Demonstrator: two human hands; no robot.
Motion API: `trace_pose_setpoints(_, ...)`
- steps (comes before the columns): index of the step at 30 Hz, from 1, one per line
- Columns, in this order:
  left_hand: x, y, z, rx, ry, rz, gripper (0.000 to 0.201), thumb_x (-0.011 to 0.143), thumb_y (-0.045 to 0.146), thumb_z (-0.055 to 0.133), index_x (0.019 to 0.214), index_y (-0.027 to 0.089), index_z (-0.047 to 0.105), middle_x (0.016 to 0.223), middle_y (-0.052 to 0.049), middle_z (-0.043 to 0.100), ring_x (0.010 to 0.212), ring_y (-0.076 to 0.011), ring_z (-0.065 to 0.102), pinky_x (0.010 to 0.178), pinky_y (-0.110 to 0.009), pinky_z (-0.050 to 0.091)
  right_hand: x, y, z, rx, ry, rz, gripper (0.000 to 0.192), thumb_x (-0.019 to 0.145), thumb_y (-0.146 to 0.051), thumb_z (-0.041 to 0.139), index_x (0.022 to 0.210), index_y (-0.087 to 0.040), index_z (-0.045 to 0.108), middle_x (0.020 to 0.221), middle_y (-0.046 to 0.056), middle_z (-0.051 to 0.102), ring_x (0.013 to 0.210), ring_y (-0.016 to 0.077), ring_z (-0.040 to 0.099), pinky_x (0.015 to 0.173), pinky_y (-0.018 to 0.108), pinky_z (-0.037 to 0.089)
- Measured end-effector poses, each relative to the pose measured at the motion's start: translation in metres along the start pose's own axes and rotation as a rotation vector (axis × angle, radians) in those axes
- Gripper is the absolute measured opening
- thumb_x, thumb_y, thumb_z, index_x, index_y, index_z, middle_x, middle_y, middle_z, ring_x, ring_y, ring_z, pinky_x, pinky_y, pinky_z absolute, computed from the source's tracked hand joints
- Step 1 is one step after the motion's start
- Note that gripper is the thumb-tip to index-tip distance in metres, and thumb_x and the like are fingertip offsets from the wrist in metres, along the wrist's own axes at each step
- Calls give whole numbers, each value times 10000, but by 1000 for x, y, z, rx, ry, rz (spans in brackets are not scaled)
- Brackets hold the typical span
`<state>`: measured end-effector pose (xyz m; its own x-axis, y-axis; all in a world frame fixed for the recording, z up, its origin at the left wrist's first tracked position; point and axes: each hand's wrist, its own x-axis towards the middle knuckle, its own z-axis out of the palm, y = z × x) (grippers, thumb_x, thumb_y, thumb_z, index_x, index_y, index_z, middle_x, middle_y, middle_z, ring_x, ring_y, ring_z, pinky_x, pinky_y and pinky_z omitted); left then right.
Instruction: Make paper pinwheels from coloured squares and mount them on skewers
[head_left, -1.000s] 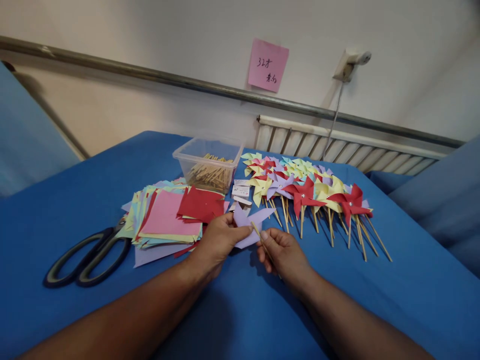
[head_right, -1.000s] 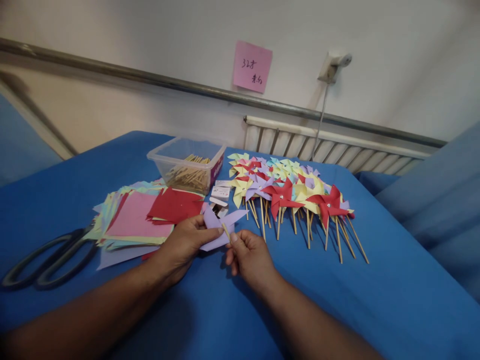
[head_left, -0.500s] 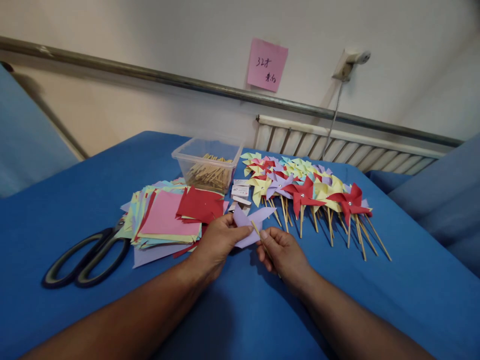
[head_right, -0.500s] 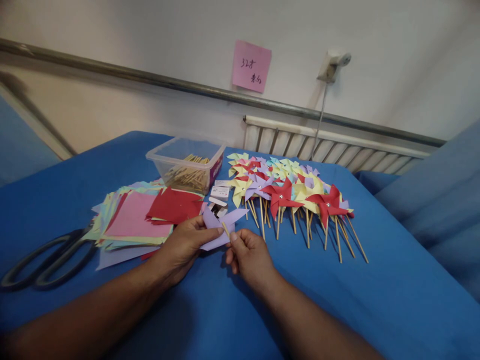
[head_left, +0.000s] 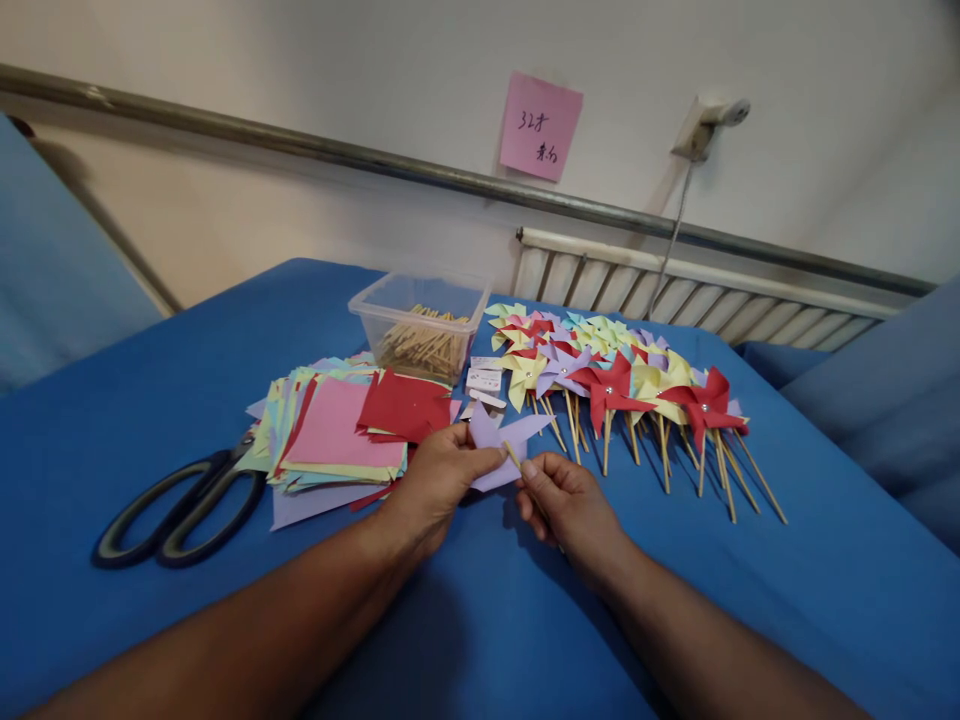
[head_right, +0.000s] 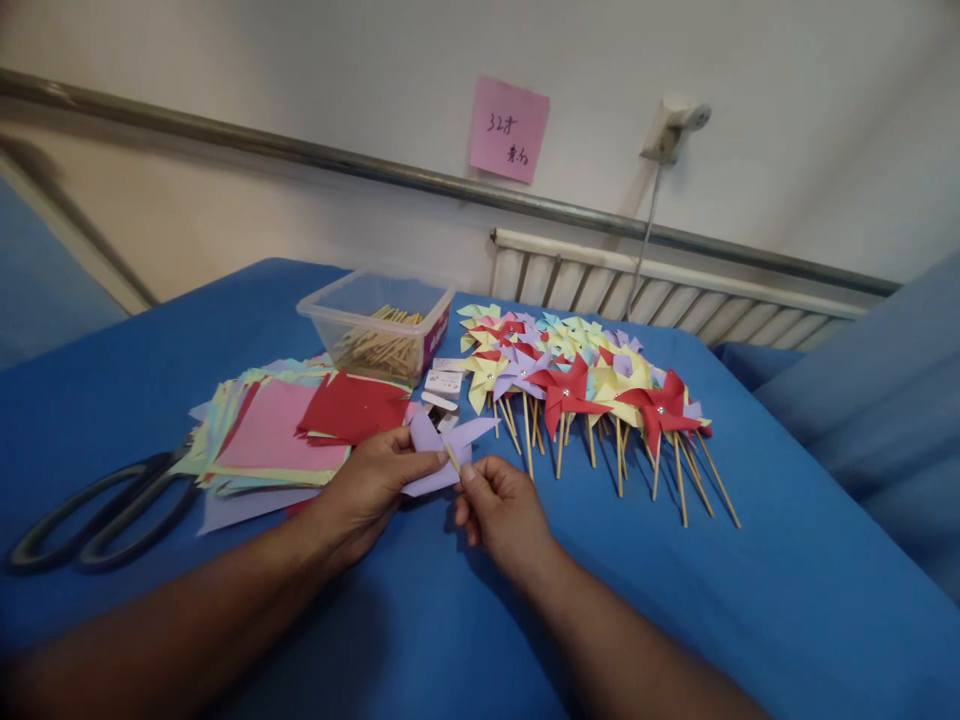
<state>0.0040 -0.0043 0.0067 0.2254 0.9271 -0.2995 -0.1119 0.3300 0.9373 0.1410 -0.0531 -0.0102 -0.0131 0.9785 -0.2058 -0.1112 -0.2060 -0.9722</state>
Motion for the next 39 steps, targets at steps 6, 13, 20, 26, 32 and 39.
trace_pose_setpoints(6,1,0,0,-3,-4,-9,254,578,239,756,768,131,627,637,-13,646,554,-141,563,535,-251,393,0,1,0,0,8,-2,425,713,-592,621,679,-191,483,465,-72,528,299,35,349,302,166,213)
trace_pose_setpoints(13,0,1,0,-18,-21,-16,211,604,225,740,763,129,640,600,6,625,502,-110,517,504,-233,361,1,3,0,16,22,-3,414,708,-570,645,683,-193,476,474,-71,531,311,36,360,310,162,226)
trace_pose_setpoints(20,0,2,-1,-61,-46,-42,229,588,241,747,761,123,655,645,-23,664,564,-145,574,556,-260,409,1,3,0,12,22,-8,404,701,-563,649,681,-197,481,476,-70,537,311,39,365,309,164,228)
trace_pose_setpoints(26,0,3,-1,-61,-32,-40,192,602,223,745,740,133,645,632,-6,649,543,-120,546,536,-242,394,2,4,0,7,29,-24,414,702,-575,648,680,-194,488,475,-67,539,313,42,375,312,168,231)
trace_pose_setpoints(32,1,2,-1,-81,-30,-29,195,617,193,734,778,124,649,651,-12,657,551,-119,555,541,-239,410,3,8,0,7,46,-34,401,735,-561,635,686,-189,492,483,-63,534,320,41,357,324,173,219)
trace_pose_setpoints(39,1,3,0,-66,-24,8,343,549,211,808,854,133,671,754,-36,711,678,-187,653,660,-301,488,8,6,-5,77,282,-181,408,643,-448,775,883,-188,572,668,-34,569,469,69,449,433,194,342)
